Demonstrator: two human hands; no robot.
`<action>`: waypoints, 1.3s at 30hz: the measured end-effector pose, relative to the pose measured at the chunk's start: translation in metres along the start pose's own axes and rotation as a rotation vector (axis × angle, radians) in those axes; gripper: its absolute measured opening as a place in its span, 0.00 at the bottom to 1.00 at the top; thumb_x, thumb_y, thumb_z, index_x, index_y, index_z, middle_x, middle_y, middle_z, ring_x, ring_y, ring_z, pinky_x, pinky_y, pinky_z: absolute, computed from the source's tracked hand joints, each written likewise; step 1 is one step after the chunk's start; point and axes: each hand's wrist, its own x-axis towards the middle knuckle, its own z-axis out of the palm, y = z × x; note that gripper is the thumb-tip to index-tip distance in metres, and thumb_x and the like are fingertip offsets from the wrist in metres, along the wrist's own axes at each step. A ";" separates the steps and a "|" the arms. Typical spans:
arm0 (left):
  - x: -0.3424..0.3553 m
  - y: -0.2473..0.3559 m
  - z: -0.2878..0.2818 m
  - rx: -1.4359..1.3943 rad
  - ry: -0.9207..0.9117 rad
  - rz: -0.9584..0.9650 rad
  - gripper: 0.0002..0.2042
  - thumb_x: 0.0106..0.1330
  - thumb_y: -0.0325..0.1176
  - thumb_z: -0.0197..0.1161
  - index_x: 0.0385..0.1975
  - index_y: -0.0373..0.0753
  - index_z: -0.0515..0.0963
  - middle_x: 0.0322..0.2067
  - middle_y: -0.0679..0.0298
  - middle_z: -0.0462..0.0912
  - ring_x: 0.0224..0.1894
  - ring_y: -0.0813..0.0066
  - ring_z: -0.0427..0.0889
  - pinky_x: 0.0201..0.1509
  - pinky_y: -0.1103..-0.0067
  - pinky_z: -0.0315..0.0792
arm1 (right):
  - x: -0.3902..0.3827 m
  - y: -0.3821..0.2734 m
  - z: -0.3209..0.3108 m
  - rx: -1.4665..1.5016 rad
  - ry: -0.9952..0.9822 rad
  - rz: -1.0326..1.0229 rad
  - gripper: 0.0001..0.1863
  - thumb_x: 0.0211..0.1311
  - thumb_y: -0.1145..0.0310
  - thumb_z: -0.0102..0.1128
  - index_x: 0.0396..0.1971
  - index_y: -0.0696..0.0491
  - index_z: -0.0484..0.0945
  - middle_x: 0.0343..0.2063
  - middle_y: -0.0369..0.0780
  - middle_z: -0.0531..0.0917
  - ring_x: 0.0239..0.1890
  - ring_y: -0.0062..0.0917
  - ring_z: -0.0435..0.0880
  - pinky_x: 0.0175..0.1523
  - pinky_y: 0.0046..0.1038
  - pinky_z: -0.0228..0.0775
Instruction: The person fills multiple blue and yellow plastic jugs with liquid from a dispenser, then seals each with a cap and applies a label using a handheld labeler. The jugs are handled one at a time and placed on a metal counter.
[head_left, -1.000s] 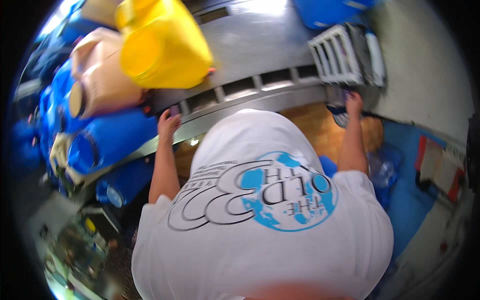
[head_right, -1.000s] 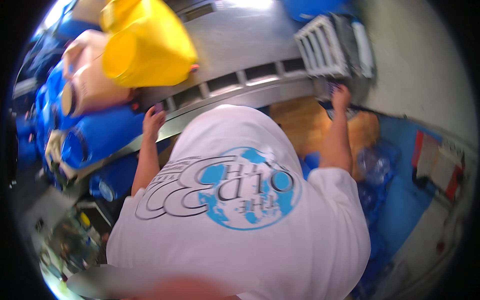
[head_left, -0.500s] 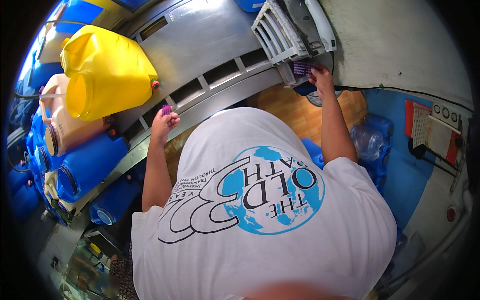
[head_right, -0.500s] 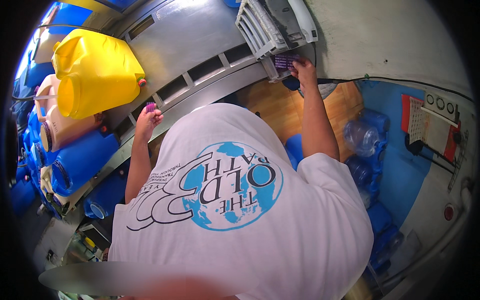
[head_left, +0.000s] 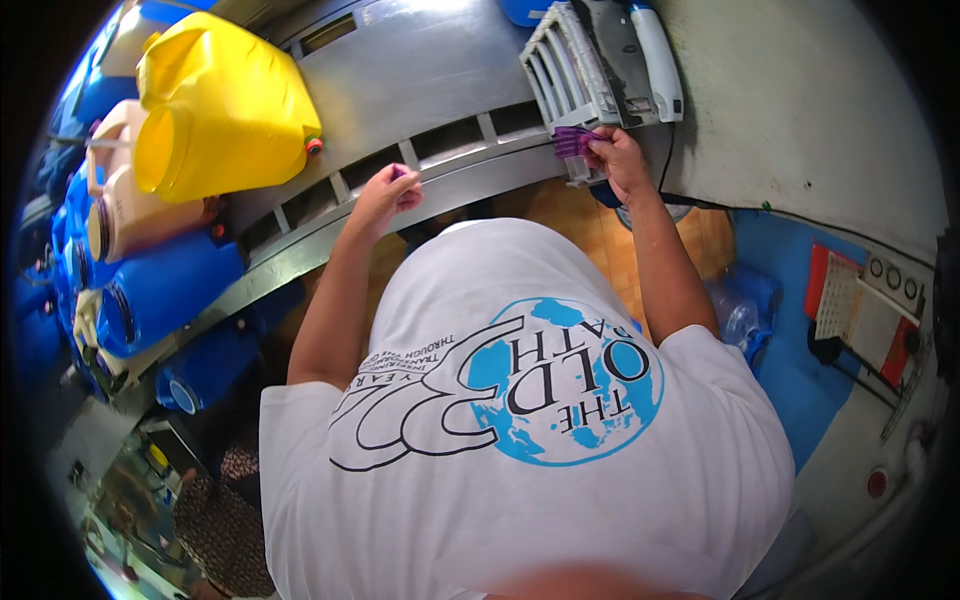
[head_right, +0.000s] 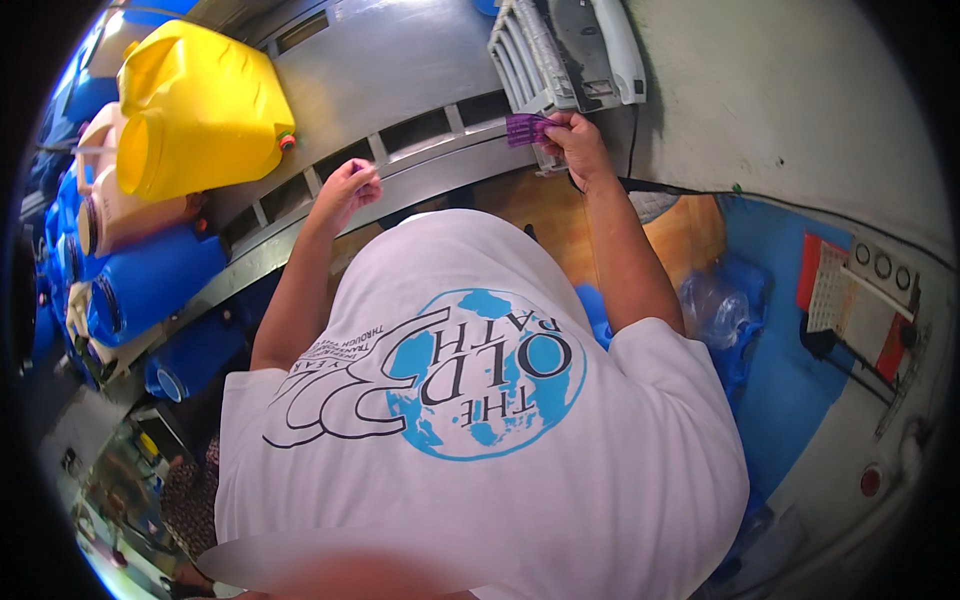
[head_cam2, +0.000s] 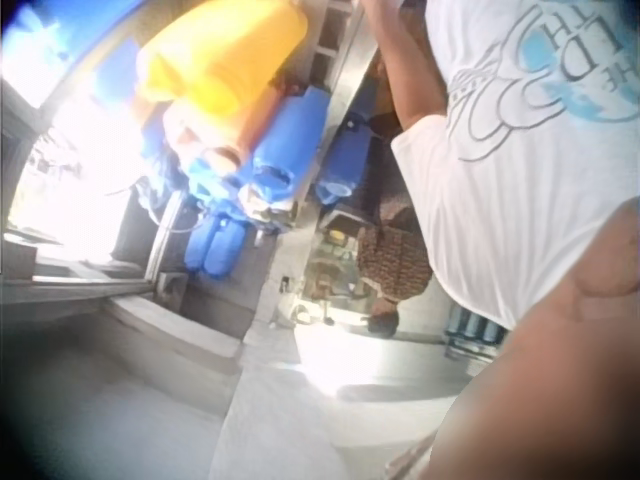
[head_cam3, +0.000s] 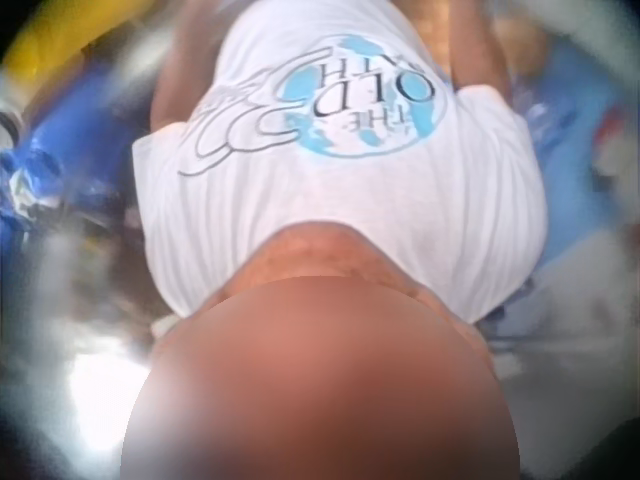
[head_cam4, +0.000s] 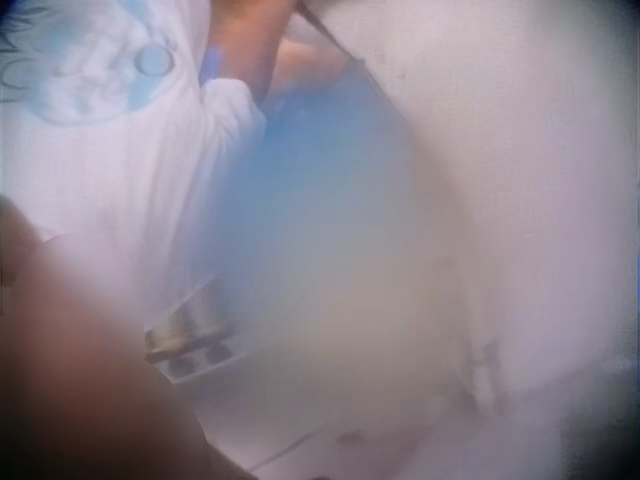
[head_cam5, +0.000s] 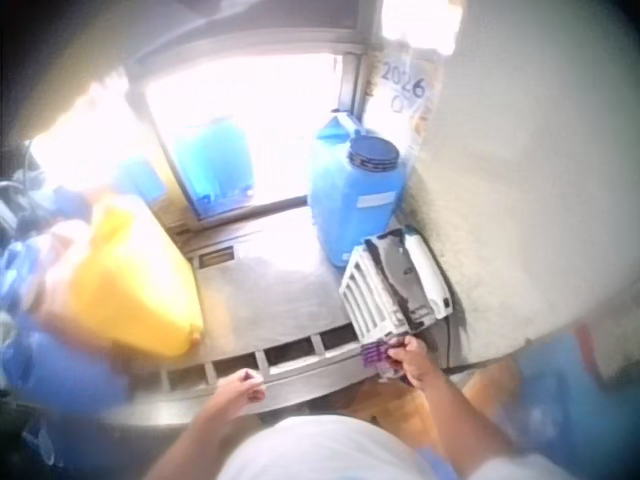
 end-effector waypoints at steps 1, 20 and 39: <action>0.000 0.005 0.007 -0.018 -0.005 0.005 0.09 0.66 0.37 0.63 0.35 0.45 0.69 0.35 0.67 0.80 0.38 0.78 0.79 0.46 0.77 0.75 | 0.003 0.002 0.005 0.007 -0.021 0.020 0.06 0.62 0.75 0.57 0.38 0.50 0.76 0.36 0.33 0.83 0.34 0.17 0.82 0.39 0.20 0.75; -0.028 0.022 -0.003 -0.216 0.023 0.144 0.12 0.59 0.27 0.70 0.31 0.45 0.69 0.31 0.70 0.77 0.35 0.79 0.78 0.46 0.75 0.76 | 0.009 0.008 0.243 -0.230 -0.662 0.001 0.07 0.64 0.75 0.51 0.38 0.54 0.78 0.49 0.41 0.78 0.48 0.24 0.78 0.55 0.27 0.68; -0.045 -0.003 -0.102 -0.283 0.265 0.061 0.12 0.66 0.40 0.61 0.44 0.42 0.73 0.36 0.66 0.82 0.35 0.76 0.82 0.43 0.76 0.75 | 0.044 0.082 0.338 -0.491 -0.369 0.026 0.09 0.58 0.72 0.67 0.36 0.56 0.78 0.29 0.32 0.81 0.31 0.15 0.77 0.36 0.20 0.70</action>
